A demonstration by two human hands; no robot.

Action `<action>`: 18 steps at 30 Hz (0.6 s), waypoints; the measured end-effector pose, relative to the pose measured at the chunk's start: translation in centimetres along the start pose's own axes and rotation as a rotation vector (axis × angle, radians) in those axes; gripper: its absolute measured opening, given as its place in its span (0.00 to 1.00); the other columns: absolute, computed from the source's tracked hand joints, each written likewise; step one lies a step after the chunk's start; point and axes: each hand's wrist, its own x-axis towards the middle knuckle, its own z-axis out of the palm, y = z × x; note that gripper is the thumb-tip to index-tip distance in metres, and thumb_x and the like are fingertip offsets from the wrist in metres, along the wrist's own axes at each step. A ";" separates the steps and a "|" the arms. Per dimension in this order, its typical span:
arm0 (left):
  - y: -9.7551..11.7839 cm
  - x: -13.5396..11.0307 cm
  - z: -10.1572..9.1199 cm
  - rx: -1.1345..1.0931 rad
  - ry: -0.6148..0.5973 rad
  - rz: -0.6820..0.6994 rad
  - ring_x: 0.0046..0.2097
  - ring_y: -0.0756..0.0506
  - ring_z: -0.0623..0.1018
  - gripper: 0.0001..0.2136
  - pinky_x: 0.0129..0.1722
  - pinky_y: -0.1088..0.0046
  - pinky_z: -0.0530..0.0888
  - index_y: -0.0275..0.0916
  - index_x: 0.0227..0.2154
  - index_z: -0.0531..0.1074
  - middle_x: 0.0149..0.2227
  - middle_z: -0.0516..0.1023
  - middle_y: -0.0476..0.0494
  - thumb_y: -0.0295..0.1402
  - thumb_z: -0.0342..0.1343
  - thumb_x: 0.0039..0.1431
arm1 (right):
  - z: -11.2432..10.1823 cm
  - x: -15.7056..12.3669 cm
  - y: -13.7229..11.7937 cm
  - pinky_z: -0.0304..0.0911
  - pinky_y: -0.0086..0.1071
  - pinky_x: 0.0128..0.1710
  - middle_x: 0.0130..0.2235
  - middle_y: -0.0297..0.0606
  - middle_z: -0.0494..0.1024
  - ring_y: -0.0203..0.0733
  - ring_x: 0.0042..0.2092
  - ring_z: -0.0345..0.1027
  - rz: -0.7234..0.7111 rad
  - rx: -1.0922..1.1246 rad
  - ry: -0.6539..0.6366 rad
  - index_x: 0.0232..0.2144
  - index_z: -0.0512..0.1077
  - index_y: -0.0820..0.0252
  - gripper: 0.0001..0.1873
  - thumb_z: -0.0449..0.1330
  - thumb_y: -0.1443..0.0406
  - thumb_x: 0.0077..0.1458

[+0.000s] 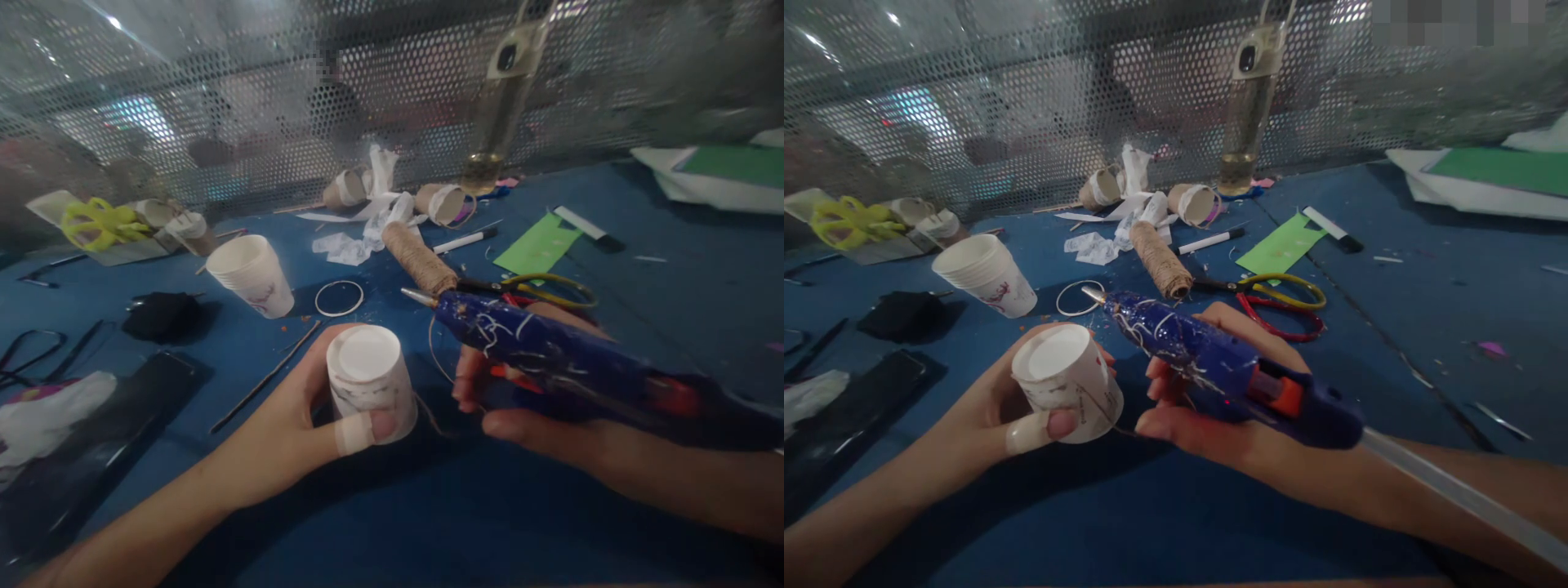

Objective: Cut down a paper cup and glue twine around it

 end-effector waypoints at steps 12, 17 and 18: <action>-0.3 0.5 1.3 0.258 0.106 0.094 0.61 0.40 0.72 0.27 0.62 0.64 0.69 0.50 0.61 0.63 0.59 0.72 0.47 0.42 0.67 0.64 | 0.6 -0.4 0.3 0.81 0.35 0.36 0.39 0.31 0.86 0.45 0.38 0.84 0.034 0.116 -0.134 0.46 0.74 0.47 0.22 0.75 0.58 0.51; 0.0 0.3 1.4 0.282 0.106 0.070 0.61 0.37 0.72 0.28 0.62 0.61 0.68 0.48 0.62 0.63 0.60 0.71 0.44 0.44 0.67 0.63 | 1.2 -0.6 0.8 0.75 0.33 0.26 0.33 0.28 0.82 0.38 0.27 0.76 -0.006 0.137 -0.051 0.42 0.74 0.46 0.16 0.73 0.57 0.54; 0.1 0.3 1.5 0.274 0.115 0.055 0.60 0.37 0.72 0.28 0.62 0.60 0.67 0.48 0.61 0.63 0.59 0.72 0.44 0.45 0.67 0.63 | 1.2 -0.6 0.9 0.74 0.34 0.26 0.33 0.28 0.81 0.39 0.27 0.76 -0.020 0.143 -0.013 0.42 0.74 0.45 0.17 0.74 0.57 0.53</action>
